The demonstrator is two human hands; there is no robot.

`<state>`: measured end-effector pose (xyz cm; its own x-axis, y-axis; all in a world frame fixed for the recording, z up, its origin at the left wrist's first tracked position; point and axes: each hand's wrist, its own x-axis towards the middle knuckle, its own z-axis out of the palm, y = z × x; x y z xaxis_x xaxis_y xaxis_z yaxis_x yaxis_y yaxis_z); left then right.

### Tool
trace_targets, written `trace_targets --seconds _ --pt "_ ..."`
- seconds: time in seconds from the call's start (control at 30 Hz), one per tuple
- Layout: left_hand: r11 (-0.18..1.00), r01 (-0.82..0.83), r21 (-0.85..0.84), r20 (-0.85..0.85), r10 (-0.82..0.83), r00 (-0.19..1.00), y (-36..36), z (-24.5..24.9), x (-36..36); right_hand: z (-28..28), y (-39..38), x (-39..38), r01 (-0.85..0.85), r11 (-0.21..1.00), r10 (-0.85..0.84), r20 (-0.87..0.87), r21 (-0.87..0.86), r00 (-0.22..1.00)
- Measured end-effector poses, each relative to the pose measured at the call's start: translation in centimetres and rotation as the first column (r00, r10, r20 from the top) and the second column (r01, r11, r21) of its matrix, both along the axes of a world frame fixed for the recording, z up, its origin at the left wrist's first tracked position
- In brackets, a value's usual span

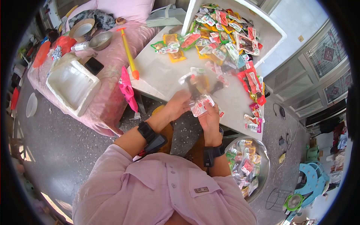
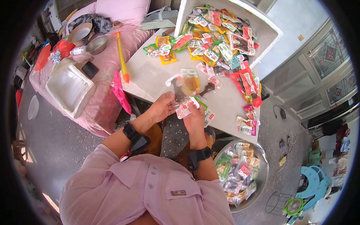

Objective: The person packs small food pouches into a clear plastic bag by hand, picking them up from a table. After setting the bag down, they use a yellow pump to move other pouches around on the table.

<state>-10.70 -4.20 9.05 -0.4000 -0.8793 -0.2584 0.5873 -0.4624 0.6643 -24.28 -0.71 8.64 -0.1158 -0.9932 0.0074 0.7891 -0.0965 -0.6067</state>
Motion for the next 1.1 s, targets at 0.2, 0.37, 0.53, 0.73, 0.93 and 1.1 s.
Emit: trace_targets --seconds 0.2,0.37,0.53,0.73,0.93,1.1 --pt "0.947 0.148 -0.285 0.292 -0.061 0.954 -0.3 -0.9 0.8 -1.5 2.2 -2.9 -0.421 0.907 0.409 -0.217 -0.01 0.886" --pt "0.444 0.772 -0.455 0.849 -0.047 0.527 0.7 1.7 2.1 -1.8 1.8 -7.5 -0.44 0.895 0.443 -0.234 0.067 0.865" --pt "0.381 0.814 -0.438 0.882 0.005 0.472 0.4 1.9 1.5 -0.9 2.8 -7.6 -0.37 0.883 0.468 -0.488 0.29 0.736" --pt "0.622 0.467 -0.628 0.758 0.624 0.188 -5.2 -2.5 3.0 -1.7 2.2 -7.1 -0.025 0.962 0.121 -0.341 0.272 0.932" --pt "0.731 0.515 -0.448 0.831 0.553 -0.061 -6.6 -4.7 3.2 -1.4 0.4 -4.9 0.083 0.943 0.057 -0.403 0.322 0.913" --pt "0.694 0.491 -0.526 0.805 0.593 0.025 -7.1 -5.8 3.3 -1.2 -1.3 -3.7 0.044 0.938 0.114 -0.425 0.344 0.898"
